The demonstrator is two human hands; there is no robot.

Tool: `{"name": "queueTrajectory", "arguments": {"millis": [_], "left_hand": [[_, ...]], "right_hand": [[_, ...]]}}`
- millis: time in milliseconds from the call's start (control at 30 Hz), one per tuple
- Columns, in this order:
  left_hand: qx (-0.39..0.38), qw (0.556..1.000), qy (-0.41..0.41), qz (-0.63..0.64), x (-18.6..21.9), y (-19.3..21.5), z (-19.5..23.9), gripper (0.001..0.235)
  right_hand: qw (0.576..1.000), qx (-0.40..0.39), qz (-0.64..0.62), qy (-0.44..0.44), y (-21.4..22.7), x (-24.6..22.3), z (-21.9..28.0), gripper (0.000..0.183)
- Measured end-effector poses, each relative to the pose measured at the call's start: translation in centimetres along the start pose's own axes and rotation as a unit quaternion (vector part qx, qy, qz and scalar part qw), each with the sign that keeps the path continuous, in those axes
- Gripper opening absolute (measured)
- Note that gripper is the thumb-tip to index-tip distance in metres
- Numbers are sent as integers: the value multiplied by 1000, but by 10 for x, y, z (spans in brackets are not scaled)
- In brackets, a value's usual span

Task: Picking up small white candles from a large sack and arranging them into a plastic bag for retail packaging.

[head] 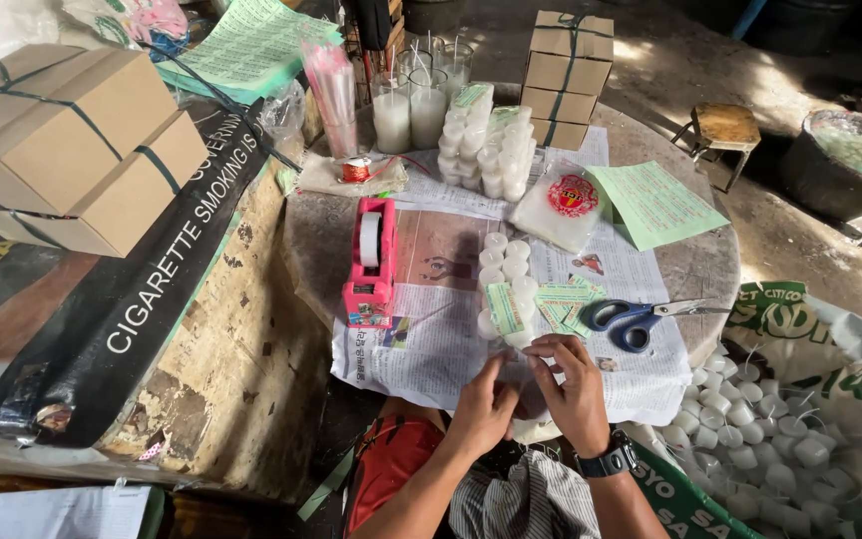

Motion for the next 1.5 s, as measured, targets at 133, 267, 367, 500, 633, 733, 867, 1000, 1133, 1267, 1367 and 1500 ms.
{"name": "queueTrajectory", "arguments": {"millis": [133,267,367,500,633,733,867,1000,1133,1267,1367,1500], "left_hand": [[190,902,-219,-320,9,32,8,28],[211,851,-222,-428,16,49,3,49],[194,844,-246,-435,16,47,-7,5],[181,840,-287,-423,32,39,-12,8],[160,843,-298,-418,41,33,-16,9],[138,856,-309,-392,46,35,-15,8],[138,880,-306,-337,39,48,-12,10],[137,864,-252,-414,25,65,-23,28],[45,830,-199,-519,33,65,-39,70],[-42,801,-206,-561,46,59,-56,70],[-115,756,-260,-589,22,55,-69,47],[-121,697,-352,-612,12,55,-76,38]], "right_hand": [[1000,16,12,-15,8,11,1,26],[996,15,88,8,-5,23,4,65],[979,14,202,31,-22,16,5,75],[968,33,242,50,-35,-2,1,95],[952,37,303,21,-47,0,-10,65],[951,83,287,81,-43,-7,-17,40],[980,60,170,81,-30,-18,-17,29],[993,52,85,68,-26,21,-20,41],[996,2,-59,63,-5,16,-21,24],[992,-53,-104,43,10,4,-20,26],[986,-81,-144,-10,13,3,-20,30],[976,-43,-185,-109,21,26,-25,32]]}}
Point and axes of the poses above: each hand's wrist, its own z-axis away from the middle knuckle, its own y-axis out of the back of the hand, x = y × z, the point moved 6 cm from there along -z, towards the middle knuckle, and after that the axes turned 12 degrees about -y, right-handed, at the moved point
